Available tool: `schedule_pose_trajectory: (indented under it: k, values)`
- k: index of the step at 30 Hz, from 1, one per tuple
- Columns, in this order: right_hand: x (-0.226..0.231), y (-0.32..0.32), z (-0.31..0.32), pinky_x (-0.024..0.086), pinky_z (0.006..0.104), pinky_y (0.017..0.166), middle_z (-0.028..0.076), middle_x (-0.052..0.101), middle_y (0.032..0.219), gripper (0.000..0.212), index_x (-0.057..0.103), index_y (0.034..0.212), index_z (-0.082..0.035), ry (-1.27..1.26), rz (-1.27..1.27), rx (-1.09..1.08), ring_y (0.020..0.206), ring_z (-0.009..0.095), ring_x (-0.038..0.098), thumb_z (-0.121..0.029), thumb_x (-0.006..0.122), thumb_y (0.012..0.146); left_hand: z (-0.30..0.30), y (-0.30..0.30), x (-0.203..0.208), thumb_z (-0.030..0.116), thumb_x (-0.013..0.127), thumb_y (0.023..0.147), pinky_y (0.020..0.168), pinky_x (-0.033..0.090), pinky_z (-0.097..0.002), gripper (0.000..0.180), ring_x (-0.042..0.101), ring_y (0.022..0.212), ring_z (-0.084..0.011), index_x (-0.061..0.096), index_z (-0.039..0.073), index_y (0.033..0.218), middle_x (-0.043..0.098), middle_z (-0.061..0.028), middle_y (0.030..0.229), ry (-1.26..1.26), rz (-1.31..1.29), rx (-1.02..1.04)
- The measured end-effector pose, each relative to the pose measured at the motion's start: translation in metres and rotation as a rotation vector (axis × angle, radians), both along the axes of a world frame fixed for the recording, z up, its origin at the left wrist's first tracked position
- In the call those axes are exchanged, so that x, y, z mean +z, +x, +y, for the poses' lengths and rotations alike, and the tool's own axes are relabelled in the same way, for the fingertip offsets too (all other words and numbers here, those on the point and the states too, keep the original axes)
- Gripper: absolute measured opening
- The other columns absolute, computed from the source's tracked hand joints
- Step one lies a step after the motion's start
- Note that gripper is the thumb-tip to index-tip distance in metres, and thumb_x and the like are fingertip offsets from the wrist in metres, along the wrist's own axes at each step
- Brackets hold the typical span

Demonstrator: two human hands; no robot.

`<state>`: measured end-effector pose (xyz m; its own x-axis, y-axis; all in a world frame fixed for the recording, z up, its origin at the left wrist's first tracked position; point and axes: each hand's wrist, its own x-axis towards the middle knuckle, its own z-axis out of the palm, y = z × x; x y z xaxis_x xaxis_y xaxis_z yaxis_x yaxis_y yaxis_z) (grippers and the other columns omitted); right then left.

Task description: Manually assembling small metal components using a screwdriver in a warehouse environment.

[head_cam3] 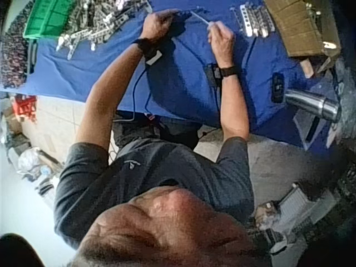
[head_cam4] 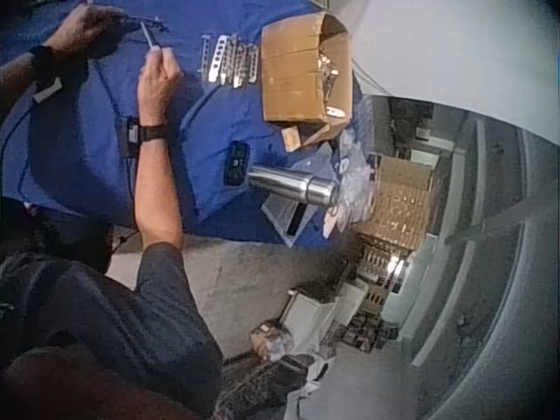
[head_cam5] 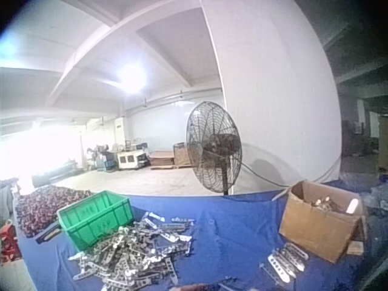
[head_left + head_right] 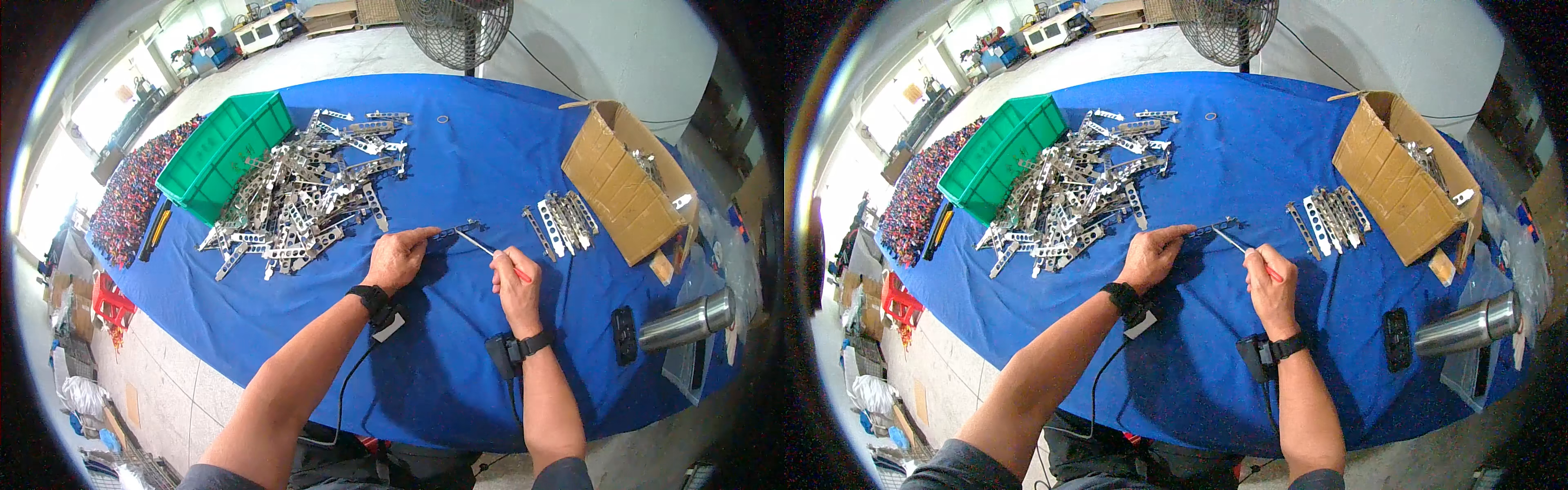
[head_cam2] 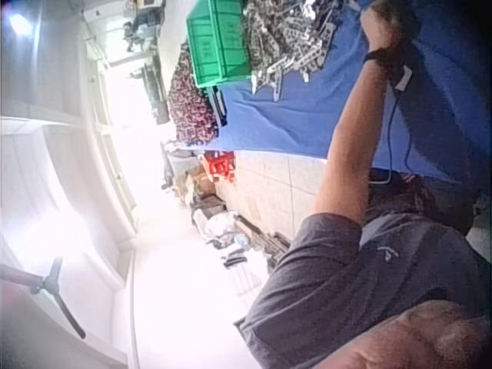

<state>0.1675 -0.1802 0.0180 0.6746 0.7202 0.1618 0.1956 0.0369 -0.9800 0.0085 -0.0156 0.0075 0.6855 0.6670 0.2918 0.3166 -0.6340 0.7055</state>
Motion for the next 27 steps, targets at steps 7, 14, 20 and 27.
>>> schedule_pose_trajectory:
  k: [7, 14, 20, 27]
  values:
    - [-0.001, 0.001, -0.001, 0.039, 0.0248, 0.043, 0.002, 0.053, 0.053, 0.031, 0.056, 0.068, -0.003, -0.02, -0.056, -0.009, 0.046, 0.008, 0.052, -0.017, 0.057, 0.095, 0.0, 0.001, -0.001, 0.012, 0.056, 0.089, 0.069, 0.052, -0.0434, 0.029, 0.067, 0.075, -0.0351, 0.072, 0.014, 0.112, 0.068, -0.018, 0.078, -0.013, -0.031, 0.003]
    - [0.005, -0.004, 0.002, 0.039, 0.0258, 0.043, 0.002, 0.053, 0.052, 0.03, 0.057, 0.068, -0.003, 0.024, -0.028, -0.06, 0.046, 0.008, 0.051, -0.018, 0.057, 0.095, -0.001, -0.001, 0.002, 0.012, 0.056, 0.089, 0.068, 0.051, -0.0441, 0.028, 0.067, 0.073, -0.0353, 0.072, 0.013, 0.111, 0.068, -0.0183, 0.077, -0.014, -0.005, 0.007]
    - [0.002, -0.001, 0.001, 0.038, 0.0261, 0.043, 0.002, 0.052, 0.053, 0.031, 0.057, 0.067, -0.003, 0.023, -0.001, -0.032, 0.045, 0.008, 0.05, -0.017, 0.057, 0.094, -0.003, 0.001, 0.006, 0.012, 0.056, 0.089, 0.068, 0.051, -0.0442, 0.028, 0.067, 0.073, -0.0354, 0.072, 0.014, 0.112, 0.067, -0.0187, 0.077, -0.045, 0.037, 0.017]
    - [0.005, -0.001, -0.002, 0.037, 0.0256, 0.042, 0.001, 0.05, 0.052, 0.031, 0.057, 0.067, -0.002, 0.001, 0.003, -0.004, 0.045, 0.007, 0.048, -0.017, 0.057, 0.094, -0.002, 0.0, 0.004, 0.013, 0.056, 0.09, 0.069, 0.051, -0.0441, 0.028, 0.067, 0.076, -0.0356, 0.072, 0.014, 0.113, 0.068, -0.019, 0.079, -0.032, 0.024, 0.022]
